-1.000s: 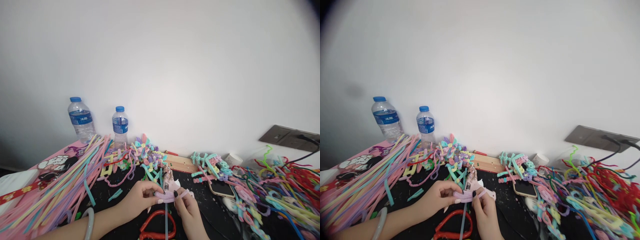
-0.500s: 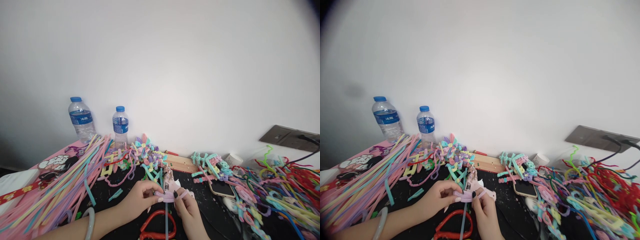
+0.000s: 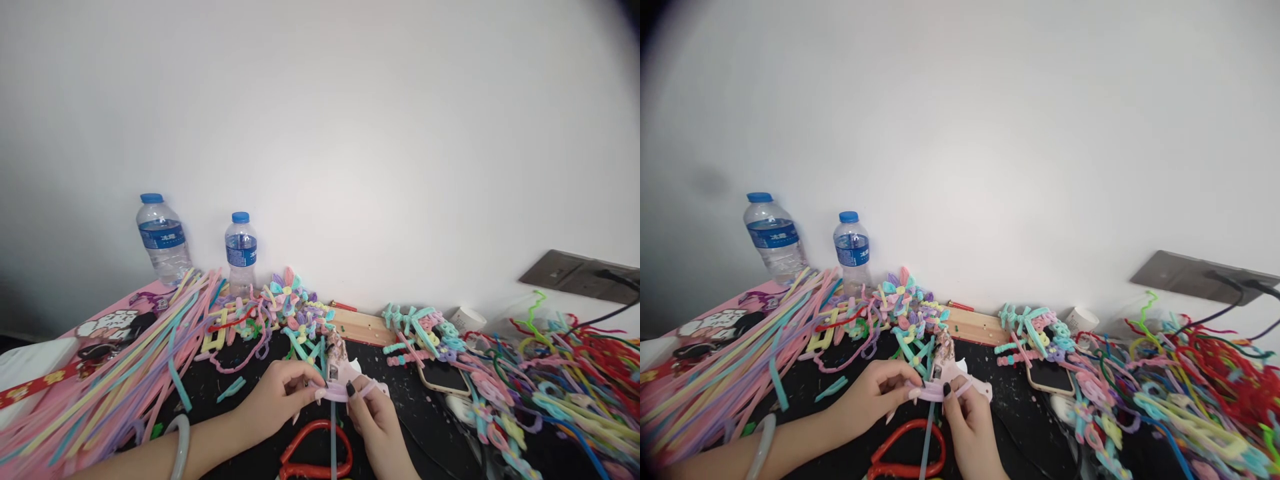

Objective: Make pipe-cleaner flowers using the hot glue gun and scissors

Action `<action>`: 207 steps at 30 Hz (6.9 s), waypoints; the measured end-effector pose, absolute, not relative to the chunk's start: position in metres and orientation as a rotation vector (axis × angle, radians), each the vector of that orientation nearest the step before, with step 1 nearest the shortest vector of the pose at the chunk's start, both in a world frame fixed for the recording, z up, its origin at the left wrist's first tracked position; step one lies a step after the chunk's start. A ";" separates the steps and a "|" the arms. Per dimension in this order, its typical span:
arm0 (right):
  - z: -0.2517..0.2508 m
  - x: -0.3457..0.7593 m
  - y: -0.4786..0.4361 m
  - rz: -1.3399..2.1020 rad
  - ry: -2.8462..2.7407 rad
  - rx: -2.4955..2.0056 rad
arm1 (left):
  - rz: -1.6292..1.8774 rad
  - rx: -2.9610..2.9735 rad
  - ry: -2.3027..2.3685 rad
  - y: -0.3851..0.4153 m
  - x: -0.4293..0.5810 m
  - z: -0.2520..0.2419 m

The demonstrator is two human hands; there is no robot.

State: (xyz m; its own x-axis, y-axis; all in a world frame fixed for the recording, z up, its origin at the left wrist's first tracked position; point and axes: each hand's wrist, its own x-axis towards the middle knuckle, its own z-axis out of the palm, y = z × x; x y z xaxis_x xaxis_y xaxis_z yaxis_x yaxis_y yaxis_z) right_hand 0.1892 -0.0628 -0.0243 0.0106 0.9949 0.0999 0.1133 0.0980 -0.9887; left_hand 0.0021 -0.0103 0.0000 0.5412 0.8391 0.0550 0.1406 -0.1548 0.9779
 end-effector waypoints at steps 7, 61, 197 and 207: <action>-0.023 0.189 -0.062 1.029 -1.356 -1.222 | 0.775 1.496 0.771 -0.009 0.004 0.002; -0.016 0.186 -0.065 0.968 -1.280 -1.240 | 0.895 1.709 0.794 -0.003 0.002 0.001; 0.001 0.183 -0.065 0.844 -1.757 -1.394 | 0.674 1.412 0.724 -0.006 0.006 -0.001; -0.004 0.185 -0.065 0.851 -1.763 -1.387 | 0.650 1.431 0.743 -0.004 0.006 0.002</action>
